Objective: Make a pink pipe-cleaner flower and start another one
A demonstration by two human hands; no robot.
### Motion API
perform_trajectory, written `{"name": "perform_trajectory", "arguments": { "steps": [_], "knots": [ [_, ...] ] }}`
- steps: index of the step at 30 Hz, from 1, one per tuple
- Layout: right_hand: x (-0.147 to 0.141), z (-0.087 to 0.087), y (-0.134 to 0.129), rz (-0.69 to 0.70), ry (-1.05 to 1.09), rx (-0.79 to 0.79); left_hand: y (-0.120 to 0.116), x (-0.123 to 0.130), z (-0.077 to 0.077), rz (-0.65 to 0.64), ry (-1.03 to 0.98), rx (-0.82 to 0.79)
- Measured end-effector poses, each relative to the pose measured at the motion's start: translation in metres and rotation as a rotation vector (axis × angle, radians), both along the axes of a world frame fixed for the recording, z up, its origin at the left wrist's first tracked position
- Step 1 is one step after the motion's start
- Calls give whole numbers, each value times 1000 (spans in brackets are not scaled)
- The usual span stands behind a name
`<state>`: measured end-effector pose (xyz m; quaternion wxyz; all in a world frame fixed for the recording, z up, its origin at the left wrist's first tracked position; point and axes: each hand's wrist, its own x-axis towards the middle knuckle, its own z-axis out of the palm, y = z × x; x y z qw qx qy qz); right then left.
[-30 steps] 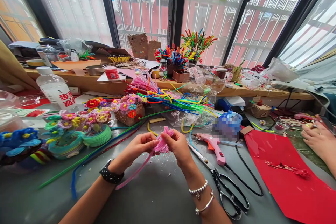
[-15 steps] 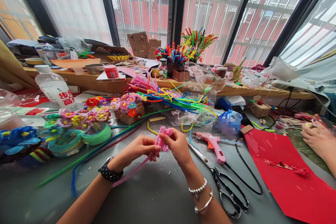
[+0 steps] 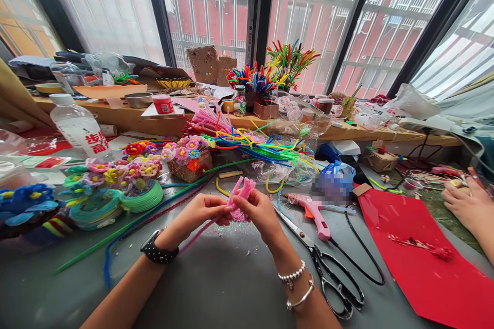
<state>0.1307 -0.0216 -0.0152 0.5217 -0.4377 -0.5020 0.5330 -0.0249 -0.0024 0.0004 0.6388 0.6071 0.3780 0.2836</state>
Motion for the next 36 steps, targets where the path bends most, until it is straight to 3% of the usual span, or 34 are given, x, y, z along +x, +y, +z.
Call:
{"name": "perform_trajectory", "arguments": {
  "steps": [2, 5, 8, 14, 19, 30, 36],
  "knots": [
    [-2, 1, -1, 0, -24, -17, -1, 2, -2, -7, 2, 19],
    [-3, 2, -2, -110, -10, -1, -1, 4, -6, 52, -27, 99],
    [-3, 0, -1, -169, 26, 6, -1, 4, -9, 124, 32, 249],
    [-4, -5, 1, -166, 68, 13, -2, 3, -9, 135, 236, 621],
    [-6, -11, 3, -181, 75, 9, -3, 4, -8, 132, 320, 785],
    [-14, -13, 1, -300, 123, 39, -6, 8, -6, 115, 302, 794],
    [-19, -12, -1, -361, 212, 45, -6, 10, -9, 138, 174, 578]
  ]
}}
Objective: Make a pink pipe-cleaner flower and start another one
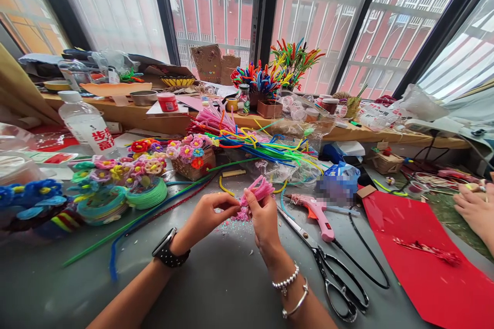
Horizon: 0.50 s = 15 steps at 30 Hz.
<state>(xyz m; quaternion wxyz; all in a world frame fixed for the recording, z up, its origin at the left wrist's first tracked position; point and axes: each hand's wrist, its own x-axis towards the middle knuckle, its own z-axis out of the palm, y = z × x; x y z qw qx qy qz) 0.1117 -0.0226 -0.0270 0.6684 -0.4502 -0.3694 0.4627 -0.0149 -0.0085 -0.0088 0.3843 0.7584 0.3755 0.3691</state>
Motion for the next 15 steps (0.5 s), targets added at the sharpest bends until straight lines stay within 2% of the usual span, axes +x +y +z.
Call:
{"name": "perform_trajectory", "arguments": {
  "steps": [5, 11, 15],
  "knots": [
    [2, 0, 0, 72, -49, 10, 4, -2, -2, -102, -135, -287],
    [9, 6, -1, 282, -67, -102, 5, -5, 4, -112, -204, -451],
    [11, 11, -1, 250, -49, -134, 4, -6, 7, -176, -169, -551]
  ]
}}
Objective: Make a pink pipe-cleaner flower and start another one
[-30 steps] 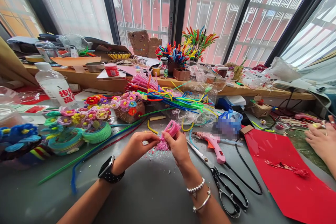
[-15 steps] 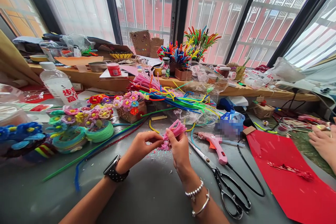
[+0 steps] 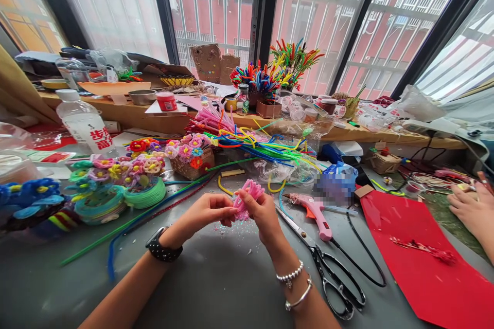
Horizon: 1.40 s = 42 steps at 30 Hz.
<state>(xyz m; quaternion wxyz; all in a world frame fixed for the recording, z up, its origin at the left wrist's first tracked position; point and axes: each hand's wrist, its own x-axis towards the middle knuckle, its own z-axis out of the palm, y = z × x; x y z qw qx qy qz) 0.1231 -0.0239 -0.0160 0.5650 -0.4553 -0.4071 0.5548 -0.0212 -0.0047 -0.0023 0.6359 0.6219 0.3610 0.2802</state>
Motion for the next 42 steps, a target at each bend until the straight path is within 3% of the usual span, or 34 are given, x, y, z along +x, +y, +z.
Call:
{"name": "perform_trajectory", "arguments": {
  "steps": [6, 10, 17, 22, 27, 30, 36, 42],
  "knots": [
    [-5, -3, 0, -128, 111, 31, 2, -2, -4, -11, -26, -2],
    [-8, -6, -1, -170, 61, 136, 2, -2, -3, 49, 2, 39],
    [-4, -8, 1, -239, -45, 188, 1, -2, -3, 120, 77, 248],
    [-3, -6, 2, -123, -31, 126, 2, -5, -4, 149, 186, 428],
    [-1, -5, 2, 10, -63, 53, 1, -3, -5, 131, 221, 473],
    [-1, -8, 2, 6, -68, 68, 1, -2, -6, 126, 190, 434],
    [-8, -11, 1, -43, -46, 86, 3, -2, -5, 33, 36, 165],
    [-12, -9, -1, -58, 16, 121, 1, -4, 0, 0, -29, 73]
  ]
}}
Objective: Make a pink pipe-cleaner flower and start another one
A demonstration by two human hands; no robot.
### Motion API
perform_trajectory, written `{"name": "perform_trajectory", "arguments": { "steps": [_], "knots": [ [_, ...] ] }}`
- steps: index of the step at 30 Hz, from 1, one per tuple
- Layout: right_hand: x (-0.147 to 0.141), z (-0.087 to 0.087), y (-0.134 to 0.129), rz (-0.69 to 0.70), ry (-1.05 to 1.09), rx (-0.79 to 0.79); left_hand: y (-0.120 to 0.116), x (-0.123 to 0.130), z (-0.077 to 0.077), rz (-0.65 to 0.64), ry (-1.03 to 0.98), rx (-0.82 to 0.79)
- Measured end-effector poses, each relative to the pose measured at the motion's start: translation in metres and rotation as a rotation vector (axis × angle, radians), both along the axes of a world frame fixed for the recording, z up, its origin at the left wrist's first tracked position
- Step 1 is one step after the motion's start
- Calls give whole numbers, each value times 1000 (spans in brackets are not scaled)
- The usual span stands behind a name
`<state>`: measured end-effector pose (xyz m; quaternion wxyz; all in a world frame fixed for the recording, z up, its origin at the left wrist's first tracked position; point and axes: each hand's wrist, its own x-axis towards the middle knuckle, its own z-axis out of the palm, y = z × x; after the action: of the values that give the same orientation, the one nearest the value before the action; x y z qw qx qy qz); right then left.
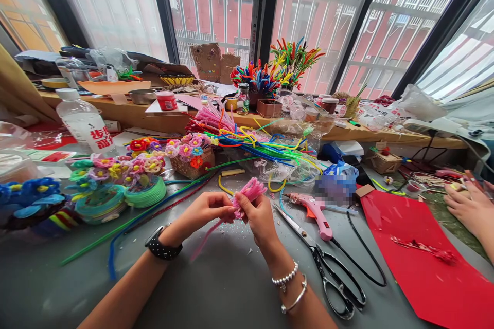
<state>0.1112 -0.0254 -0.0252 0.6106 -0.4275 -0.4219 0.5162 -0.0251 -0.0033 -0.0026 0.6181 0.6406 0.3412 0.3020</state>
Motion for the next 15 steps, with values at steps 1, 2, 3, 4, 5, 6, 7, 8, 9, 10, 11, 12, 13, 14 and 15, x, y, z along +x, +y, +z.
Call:
{"name": "perform_trajectory", "arguments": {
  "steps": [1, 2, 3, 4, 5, 6, 7, 8, 9, 10, 11, 12, 13, 14, 15],
  "knots": [
    [-1, 0, 0, 2, 23, -7, 0, -1, 0, -13, -11, -14],
    [-1, 0, -1, 2, 45, -15, 0, -1, 0, -26, -20, -25],
    [-2, 0, -1, 0, 65, -22, 1, -1, -1, -33, -27, -31],
    [-2, 0, 0, 1, 80, -30, 1, -2, -1, -35, -32, -32],
    [-1, 0, 0, 5, 89, -37, 1, -1, -2, -34, -33, -27],
    [-1, 0, 0, 13, 91, -44, 2, -1, -3, -29, -32, -20],
    [1, 0, 1, 25, 88, -54, 2, 0, -4, -22, -29, -14],
    [2, 0, 1, 37, 83, -67, 3, 1, -5, -13, -26, -10],
    [4, 0, 2, 47, 78, -82, 2, 2, -5, 0, -23, -9],
    [5, 0, 2, 51, 75, -97, 2, 3, -5, 13, -19, -12],
    [6, 1, 2, 52, 73, -110, 2, 3, -5, 24, -15, -14],
    [7, 2, 2, 54, 73, -119, 1, 4, -4, 34, -11, -14],
    [7, 2, 1, 57, 72, -125, 1, 4, -4, 43, -10, -11],
    [7, 3, 1, 64, 70, -129, 0, 4, -3, 47, -9, -10],
    [7, 4, 1, 73, 70, -135, 0, 4, -3, 45, -9, -13]
  ]
}}
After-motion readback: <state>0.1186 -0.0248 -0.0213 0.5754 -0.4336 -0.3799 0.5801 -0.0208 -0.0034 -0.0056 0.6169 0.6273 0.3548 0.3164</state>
